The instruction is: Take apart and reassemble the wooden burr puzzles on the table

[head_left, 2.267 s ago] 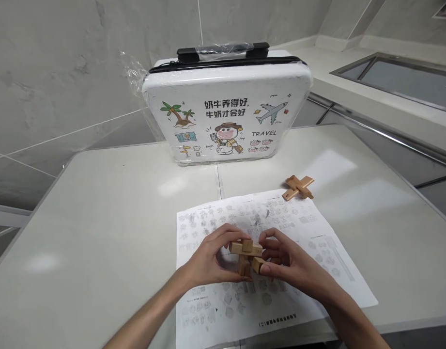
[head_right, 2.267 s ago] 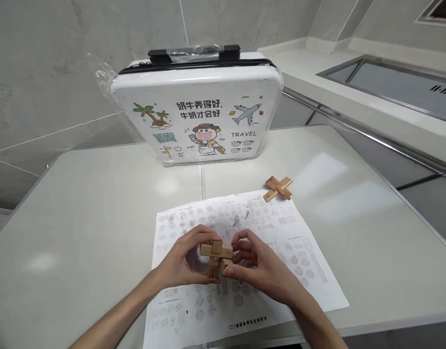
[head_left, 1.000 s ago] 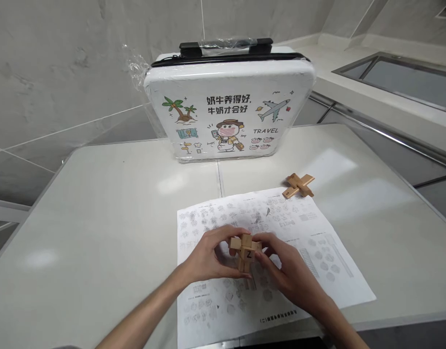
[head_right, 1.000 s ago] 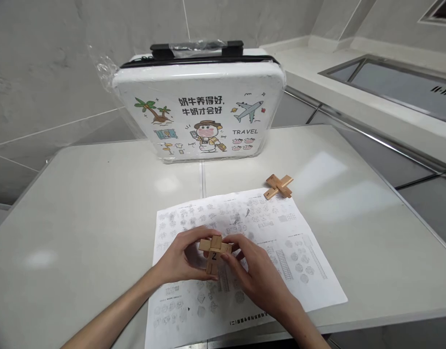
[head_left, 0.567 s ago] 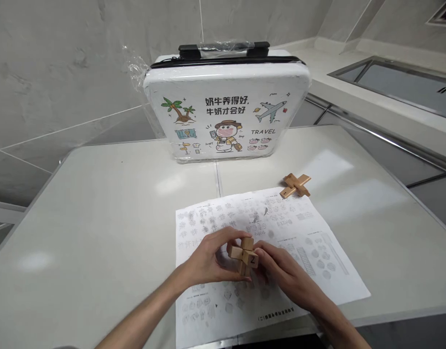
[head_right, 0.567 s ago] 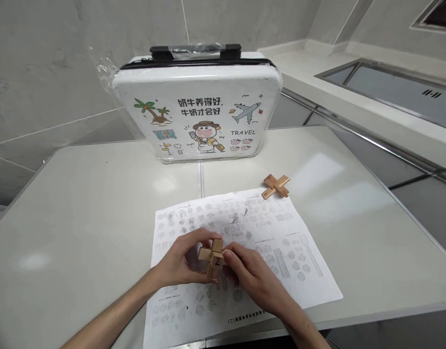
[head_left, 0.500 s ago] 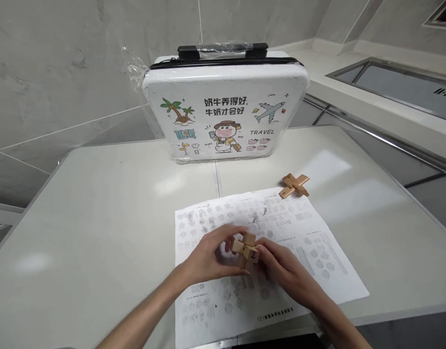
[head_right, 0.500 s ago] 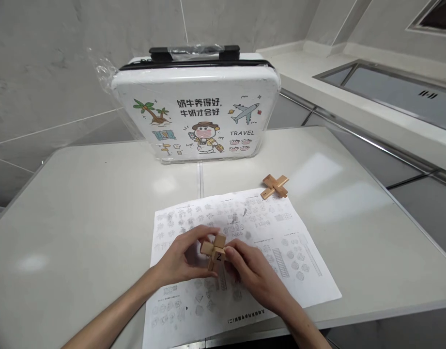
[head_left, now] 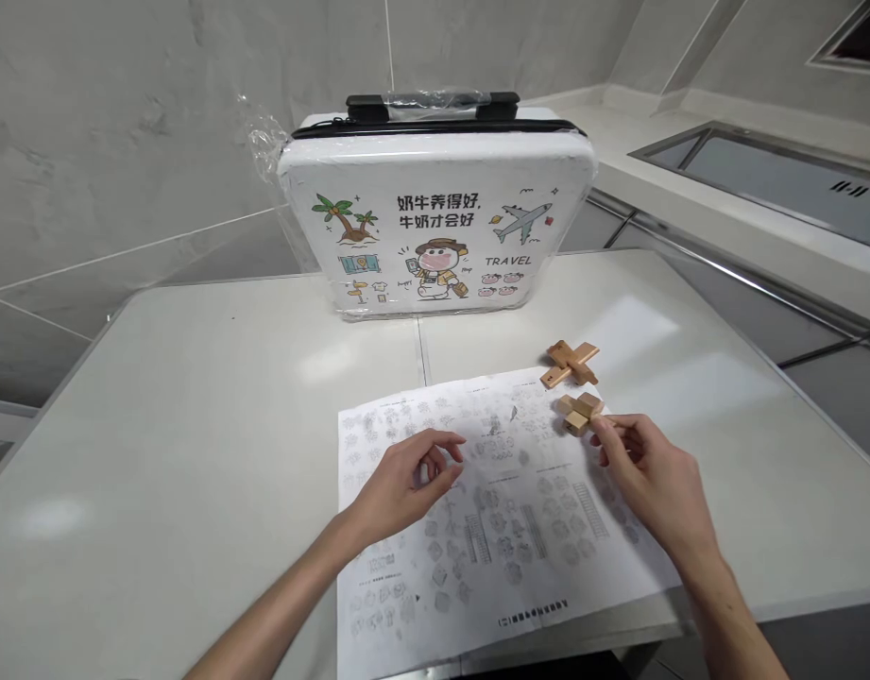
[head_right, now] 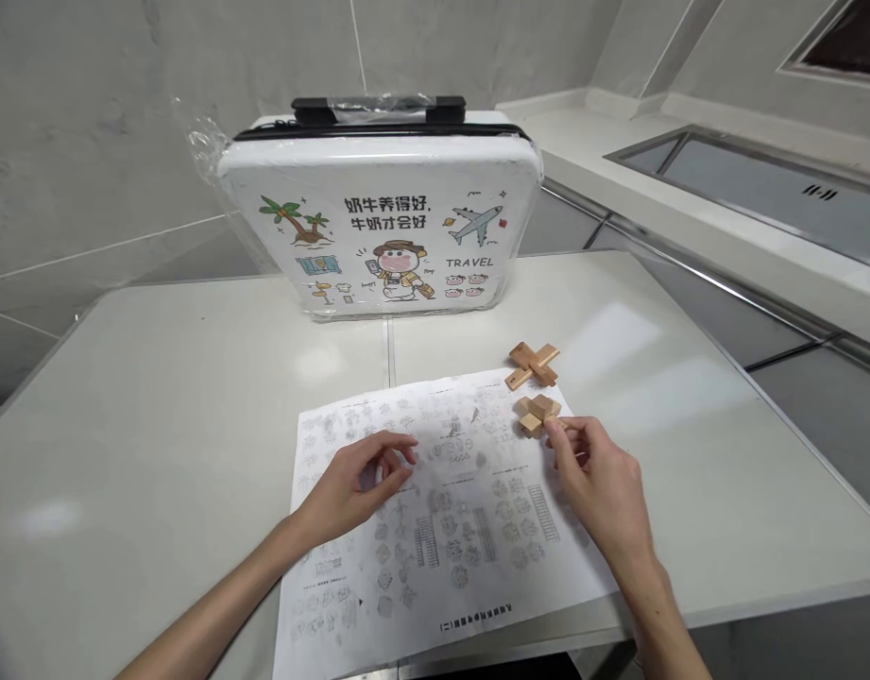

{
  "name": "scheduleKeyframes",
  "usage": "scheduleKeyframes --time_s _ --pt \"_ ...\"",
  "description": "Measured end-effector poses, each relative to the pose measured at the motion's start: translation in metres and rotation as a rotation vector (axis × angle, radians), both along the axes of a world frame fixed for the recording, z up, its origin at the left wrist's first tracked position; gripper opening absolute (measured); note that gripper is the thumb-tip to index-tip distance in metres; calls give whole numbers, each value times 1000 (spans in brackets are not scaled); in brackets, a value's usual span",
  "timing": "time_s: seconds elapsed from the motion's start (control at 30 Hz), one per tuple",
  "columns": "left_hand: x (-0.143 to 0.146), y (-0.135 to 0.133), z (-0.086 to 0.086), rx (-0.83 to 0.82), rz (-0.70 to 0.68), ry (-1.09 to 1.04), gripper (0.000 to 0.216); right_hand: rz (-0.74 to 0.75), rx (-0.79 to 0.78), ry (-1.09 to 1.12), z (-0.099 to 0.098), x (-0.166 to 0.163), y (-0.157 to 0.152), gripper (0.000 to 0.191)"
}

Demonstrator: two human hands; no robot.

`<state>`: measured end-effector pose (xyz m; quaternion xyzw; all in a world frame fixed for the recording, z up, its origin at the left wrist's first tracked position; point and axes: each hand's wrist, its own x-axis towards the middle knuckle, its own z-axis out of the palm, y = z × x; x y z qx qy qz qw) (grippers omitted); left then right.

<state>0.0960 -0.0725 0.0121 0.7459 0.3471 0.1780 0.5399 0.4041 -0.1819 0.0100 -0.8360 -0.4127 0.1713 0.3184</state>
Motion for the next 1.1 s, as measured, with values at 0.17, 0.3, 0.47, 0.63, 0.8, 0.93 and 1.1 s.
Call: scheduleKeyframes --time_s 0.17,0.3,0.47,0.63,0.8,0.93,1.1 --pt "-1 2 -3 5 14 1 30 -74 9 -72 -8 13 -2 51" --pt "-1 2 -3 12 24 9 29 -92 19 -103 -12 17 -3 51" --pt "0 1 -3 22 31 7 28 -101 14 -124 -14 19 -3 53" --pt "0 1 -4 25 32 3 27 -98 6 -143 -15 21 -1 53" --pt "1 1 -6 49 23 0 26 -95 39 -154 -14 14 2 59" --pt "1 1 -6 75 19 -8 26 -89 58 -176 -13 9 5 65" --pt "0 1 -7 102 16 -14 26 -85 67 -209 -11 6 7 67"
